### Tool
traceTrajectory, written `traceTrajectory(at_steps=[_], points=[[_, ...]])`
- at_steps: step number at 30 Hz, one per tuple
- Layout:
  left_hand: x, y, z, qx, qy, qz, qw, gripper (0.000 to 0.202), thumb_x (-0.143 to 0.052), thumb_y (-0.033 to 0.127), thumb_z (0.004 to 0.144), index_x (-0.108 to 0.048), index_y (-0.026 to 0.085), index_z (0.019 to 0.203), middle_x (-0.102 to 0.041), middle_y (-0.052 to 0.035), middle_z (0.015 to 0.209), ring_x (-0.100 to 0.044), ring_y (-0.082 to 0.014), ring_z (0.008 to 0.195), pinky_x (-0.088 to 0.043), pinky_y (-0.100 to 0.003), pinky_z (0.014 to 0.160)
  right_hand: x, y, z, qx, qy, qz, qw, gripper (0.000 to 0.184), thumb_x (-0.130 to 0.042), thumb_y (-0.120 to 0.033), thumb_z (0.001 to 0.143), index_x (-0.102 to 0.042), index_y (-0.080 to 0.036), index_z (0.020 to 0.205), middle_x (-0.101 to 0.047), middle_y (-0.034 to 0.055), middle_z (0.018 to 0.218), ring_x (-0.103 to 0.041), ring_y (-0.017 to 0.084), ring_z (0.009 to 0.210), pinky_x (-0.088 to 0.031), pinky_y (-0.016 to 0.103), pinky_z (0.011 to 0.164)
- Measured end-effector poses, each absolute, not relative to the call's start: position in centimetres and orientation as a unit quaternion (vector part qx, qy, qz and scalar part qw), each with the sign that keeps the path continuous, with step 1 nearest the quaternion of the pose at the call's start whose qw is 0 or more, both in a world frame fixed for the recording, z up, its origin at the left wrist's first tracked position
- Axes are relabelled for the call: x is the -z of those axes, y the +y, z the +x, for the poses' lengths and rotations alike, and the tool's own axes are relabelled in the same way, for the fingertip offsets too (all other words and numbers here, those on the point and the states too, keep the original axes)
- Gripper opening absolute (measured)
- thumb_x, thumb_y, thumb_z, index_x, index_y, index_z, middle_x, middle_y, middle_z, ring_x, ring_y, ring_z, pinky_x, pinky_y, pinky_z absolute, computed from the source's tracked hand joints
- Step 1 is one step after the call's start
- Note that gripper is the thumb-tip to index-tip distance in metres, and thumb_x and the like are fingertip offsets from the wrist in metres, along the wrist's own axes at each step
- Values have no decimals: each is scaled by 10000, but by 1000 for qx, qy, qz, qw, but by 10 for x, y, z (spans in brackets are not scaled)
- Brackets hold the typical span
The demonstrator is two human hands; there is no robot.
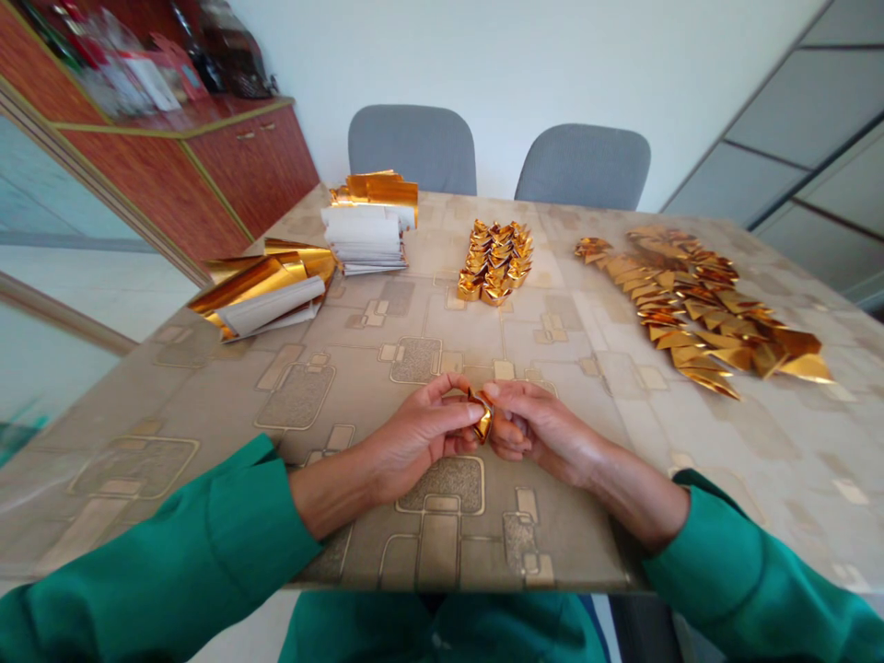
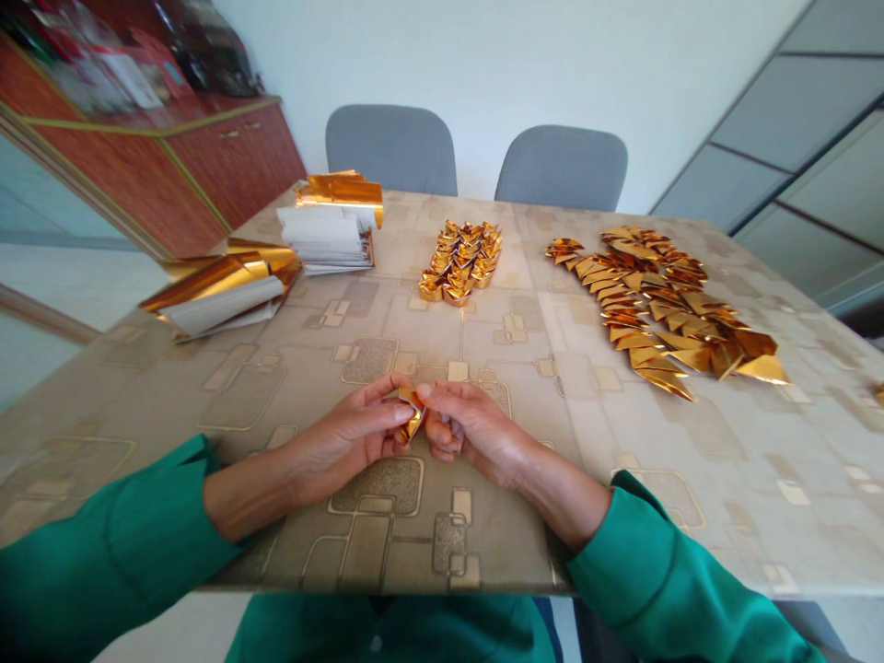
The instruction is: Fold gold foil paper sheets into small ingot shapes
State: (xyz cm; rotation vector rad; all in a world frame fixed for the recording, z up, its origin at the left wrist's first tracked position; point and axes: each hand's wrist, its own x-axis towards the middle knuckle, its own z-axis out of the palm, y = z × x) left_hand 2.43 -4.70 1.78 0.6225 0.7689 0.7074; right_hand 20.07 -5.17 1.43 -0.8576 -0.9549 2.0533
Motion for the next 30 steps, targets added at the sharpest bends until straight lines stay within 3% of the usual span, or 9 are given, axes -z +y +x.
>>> traceTrajectory(at_steps=[10, 15, 19, 24, 27, 30], points=[[-15, -46, 25, -321, 329, 260, 849, 337, -801, 168, 724, -590, 197, 985, -640, 14, 777, -602, -79, 645, -461, -180, 597, -14, -50, 201, -783, -394, -324, 356, 356, -605, -422, 886, -543, -184, 630, -422, -69, 479, -334, 78, 454, -283, 238, 470], [-17, -40, 20, -304, 297, 274, 863, 255, -704, 215, 840, -624, 187, 1080, -660, -26, 891, -626, -95, 709, -536, -230, 674, -13, -43, 211, -790, -380, -346, 335, 398, -610, -419, 872, -467, -190, 579, -341, -82, 464, -229, 75, 451, -210, 247, 459], [-18, -38, 20, -309, 291, 257, 868, 273, -721, 142, 818, -636, 181, 1075, -673, -20, 882, -638, -81, 701, -539, -209, 697, -15, -40, 214, -806, -357, -340, 326, 389, -644, -430, 839, -450, -193, 598, -315, -91, 474, -181, 76, 462, -164, 248, 454], [-17, -39, 23, -343, 270, 216, 873, 286, -814, 126, 716, -651, 174, 946, -658, 13, 802, -619, -57, 651, -518, -160, 645, -15, -41, 213, -810, -337, -322, 356, 311, -647, -395, 856, -494, -182, 689, -359, -77, 542, -235, 82, 507, -195, 238, 483], [-19, -40, 22, -356, 281, 234, 860, 283, -815, 183, 726, -653, 185, 957, -634, 27, 778, -579, -45, 605, -498, -157, 596, -16, -41, 214, -817, -318, -321, 359, 201, -696, -311, 823, -552, -176, 785, -382, -76, 573, -271, 79, 524, -221, 223, 503], [-21, -41, 21, -350, 308, 279, 840, 284, -799, 212, 733, -639, 190, 966, -640, 11, 841, -591, -66, 662, -478, -164, 582, -16, -42, 215, -814, -321, -332, 352, 208, -730, -305, 793, -569, -175, 777, -435, -68, 581, -317, 77, 530, -276, 218, 528]])
